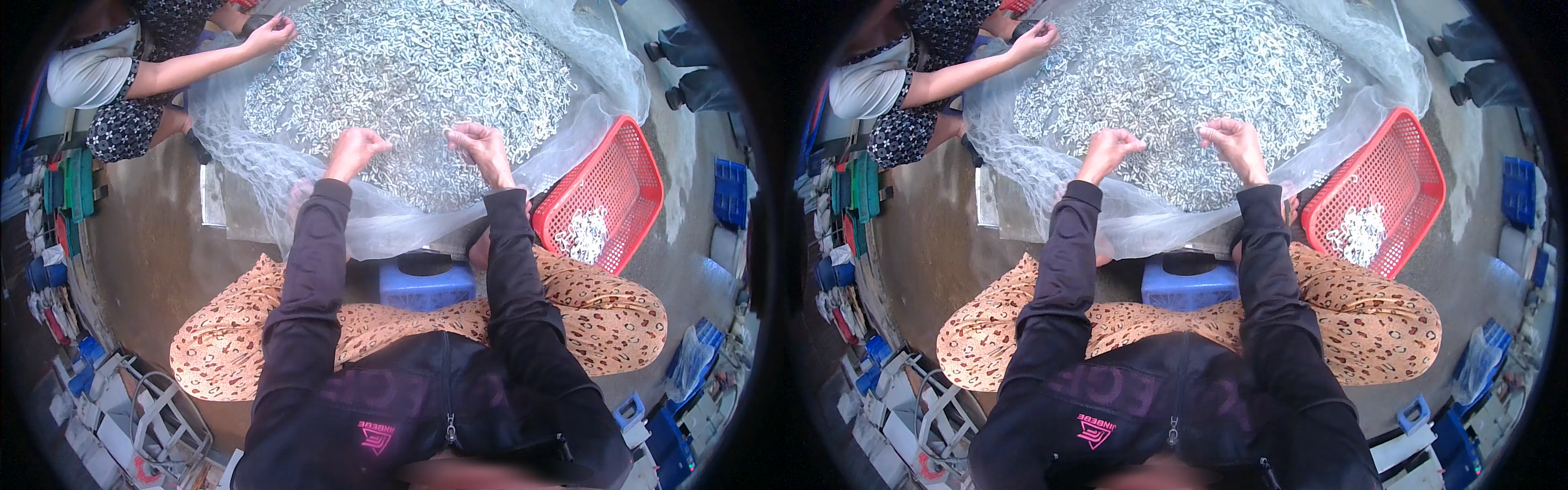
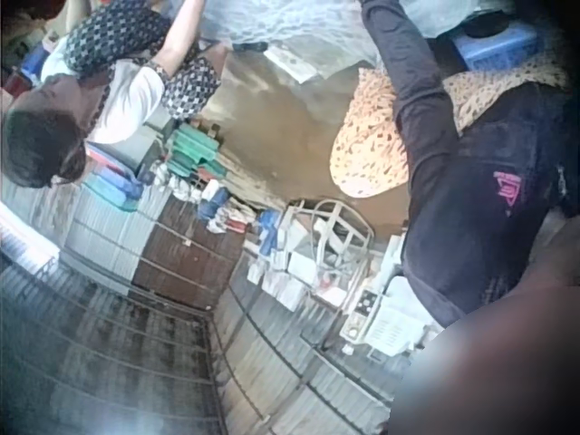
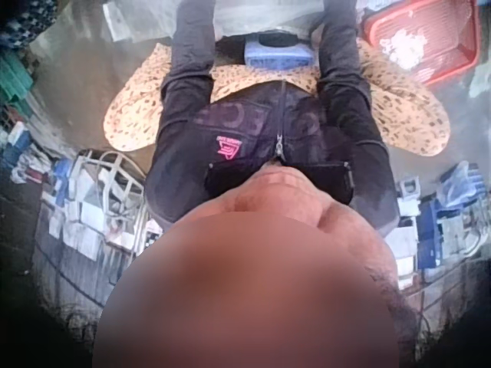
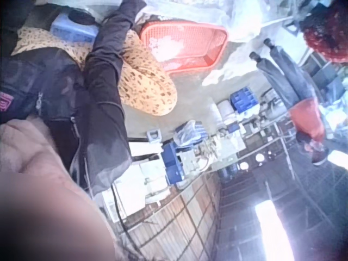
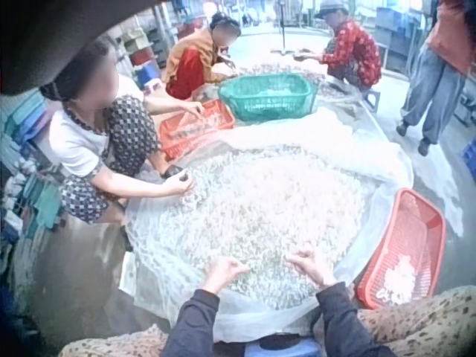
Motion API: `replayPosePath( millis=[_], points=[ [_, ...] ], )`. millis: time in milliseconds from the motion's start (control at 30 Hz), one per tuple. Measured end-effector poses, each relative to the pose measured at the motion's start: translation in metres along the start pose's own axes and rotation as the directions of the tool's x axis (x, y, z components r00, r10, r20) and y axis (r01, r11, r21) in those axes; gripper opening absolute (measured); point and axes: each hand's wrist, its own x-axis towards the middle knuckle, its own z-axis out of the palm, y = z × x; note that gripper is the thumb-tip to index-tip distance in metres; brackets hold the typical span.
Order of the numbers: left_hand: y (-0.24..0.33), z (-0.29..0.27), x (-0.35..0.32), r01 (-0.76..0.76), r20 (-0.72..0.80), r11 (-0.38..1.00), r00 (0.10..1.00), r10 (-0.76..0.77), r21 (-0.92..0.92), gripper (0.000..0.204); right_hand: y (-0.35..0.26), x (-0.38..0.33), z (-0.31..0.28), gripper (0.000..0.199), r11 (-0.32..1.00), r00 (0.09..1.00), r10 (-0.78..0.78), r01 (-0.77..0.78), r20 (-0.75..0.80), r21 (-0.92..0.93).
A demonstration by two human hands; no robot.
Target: The person sits on a low stool and sorts small silver metal parts from a large pile on a plastic sheet. They pick up the parts by hand and place them into a red basket. Other workers are visible in the background performing similar tasks.
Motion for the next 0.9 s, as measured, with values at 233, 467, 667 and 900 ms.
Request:
replayPosePath(
  millis=[233, 467, 667, 900],
  points=[
    [0.029, 0.005, -0.008, -0.025, 0.084, 1.0, 0.996, 0.025, -0.008, 0.028, -0.018, -0.004, 0.009, 0.021, 0.922, 0.937, -0.343, 0.322, -0.068, -0.217],
    [0.051, -0.01, -0.014, 0.291, 0.34, 0.441, 0.94, 0.034, -0.849, 0.019, -0.039, -0.012, 0.008, 0.016, 0.897, 0.877, -0.441, 0.422, -0.19, -0.134],
    [0.054, -0.024, -0.02, 0.267, 0.119, -0.346, 0.911, 0.394, -0.9, 0.005, -0.026, -0.007, -0.003, 0.012, 0.909, 0.897, -0.405, 0.416, -0.177, 0.032],
    [0.038, 0.005, -0.006, 0.436, 0.541, 0.416, 0.822, 0.177, -0.798, 0.012, -0.008, 0.007, -0.031, 0.01, 0.821, 0.924, -0.301, 0.377, -0.235, 0.428]
  ],
)
